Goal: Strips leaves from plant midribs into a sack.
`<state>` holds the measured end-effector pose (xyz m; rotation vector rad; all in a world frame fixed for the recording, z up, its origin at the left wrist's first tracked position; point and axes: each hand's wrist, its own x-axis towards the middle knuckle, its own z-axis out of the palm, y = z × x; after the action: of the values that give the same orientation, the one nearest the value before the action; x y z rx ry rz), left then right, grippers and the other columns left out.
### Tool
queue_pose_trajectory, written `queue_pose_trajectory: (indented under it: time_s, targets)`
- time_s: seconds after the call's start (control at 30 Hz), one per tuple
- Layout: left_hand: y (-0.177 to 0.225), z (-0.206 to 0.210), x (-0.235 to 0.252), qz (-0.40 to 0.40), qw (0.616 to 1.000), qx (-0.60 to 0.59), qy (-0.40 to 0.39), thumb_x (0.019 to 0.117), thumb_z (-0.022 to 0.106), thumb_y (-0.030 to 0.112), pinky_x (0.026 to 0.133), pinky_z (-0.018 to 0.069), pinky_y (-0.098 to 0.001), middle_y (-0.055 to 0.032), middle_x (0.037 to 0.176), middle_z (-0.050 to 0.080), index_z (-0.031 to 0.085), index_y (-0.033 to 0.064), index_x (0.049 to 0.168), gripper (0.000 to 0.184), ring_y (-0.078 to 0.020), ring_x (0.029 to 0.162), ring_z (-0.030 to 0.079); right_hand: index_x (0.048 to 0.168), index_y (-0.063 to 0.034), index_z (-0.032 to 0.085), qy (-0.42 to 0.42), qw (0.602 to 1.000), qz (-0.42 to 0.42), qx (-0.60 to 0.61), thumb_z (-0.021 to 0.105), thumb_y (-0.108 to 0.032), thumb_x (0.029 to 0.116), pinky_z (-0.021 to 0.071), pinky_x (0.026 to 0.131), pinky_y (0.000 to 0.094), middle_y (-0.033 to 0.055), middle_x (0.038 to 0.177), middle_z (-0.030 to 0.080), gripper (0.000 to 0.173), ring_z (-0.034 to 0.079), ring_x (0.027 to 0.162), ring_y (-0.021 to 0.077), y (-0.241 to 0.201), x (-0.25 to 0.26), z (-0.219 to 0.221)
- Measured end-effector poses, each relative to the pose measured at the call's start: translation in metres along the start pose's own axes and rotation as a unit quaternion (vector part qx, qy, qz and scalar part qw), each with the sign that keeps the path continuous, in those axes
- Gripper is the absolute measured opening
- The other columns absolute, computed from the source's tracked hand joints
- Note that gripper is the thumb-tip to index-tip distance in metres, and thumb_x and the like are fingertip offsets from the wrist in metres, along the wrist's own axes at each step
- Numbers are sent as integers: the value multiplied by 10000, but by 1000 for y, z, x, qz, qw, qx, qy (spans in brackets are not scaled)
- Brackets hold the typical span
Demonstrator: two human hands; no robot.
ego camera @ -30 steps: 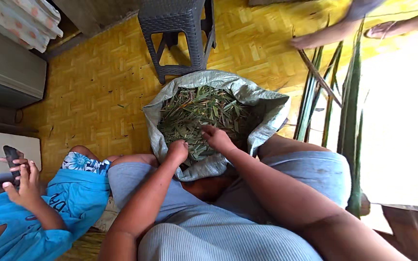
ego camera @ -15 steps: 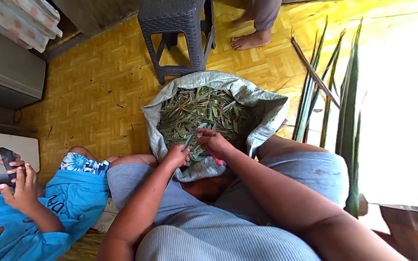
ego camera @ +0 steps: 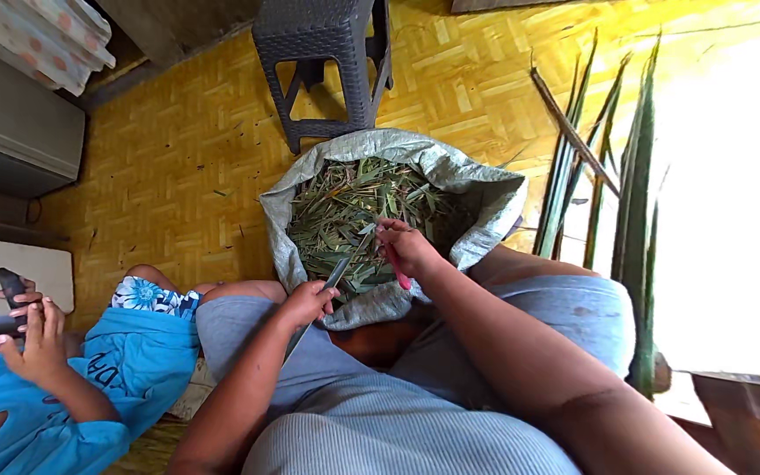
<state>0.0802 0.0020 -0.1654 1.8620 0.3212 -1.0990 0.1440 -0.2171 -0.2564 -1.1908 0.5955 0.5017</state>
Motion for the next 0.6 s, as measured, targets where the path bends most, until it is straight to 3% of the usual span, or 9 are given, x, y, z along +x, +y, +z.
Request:
queue_pose_trajectory:
  time_s: [0.27,0.5,0.6]
  targets:
    - [-8,-10,-22,5,1000,-15,-5,1108,458,144,556,448,-171,46,691,557,644,2,1158,240,-26,554,509,1393,-102,519,39,999,-13,27,576,-91,1040,473,597,238,24,1035,581,358,543,699,83,-5,7,-9]
    - [-35,-23,-46,-11,1000,-20,-17,1102,465,146,534,438,-162,55,687,583,649,11,1166,237,-17,539,509,1427,-93,478,79,992,-25,94,534,-92,1053,488,577,222,19,1007,575,378,551,669,70,-10,18,-19]
    - [-31,-20,-42,-23,999,-1,32,1114,452,175,541,446,-179,27,723,603,628,-4,1222,274,-29,539,511,1417,-116,497,52,998,-23,6,516,-160,1078,447,572,225,10,955,578,343,517,648,65,-8,7,-11]
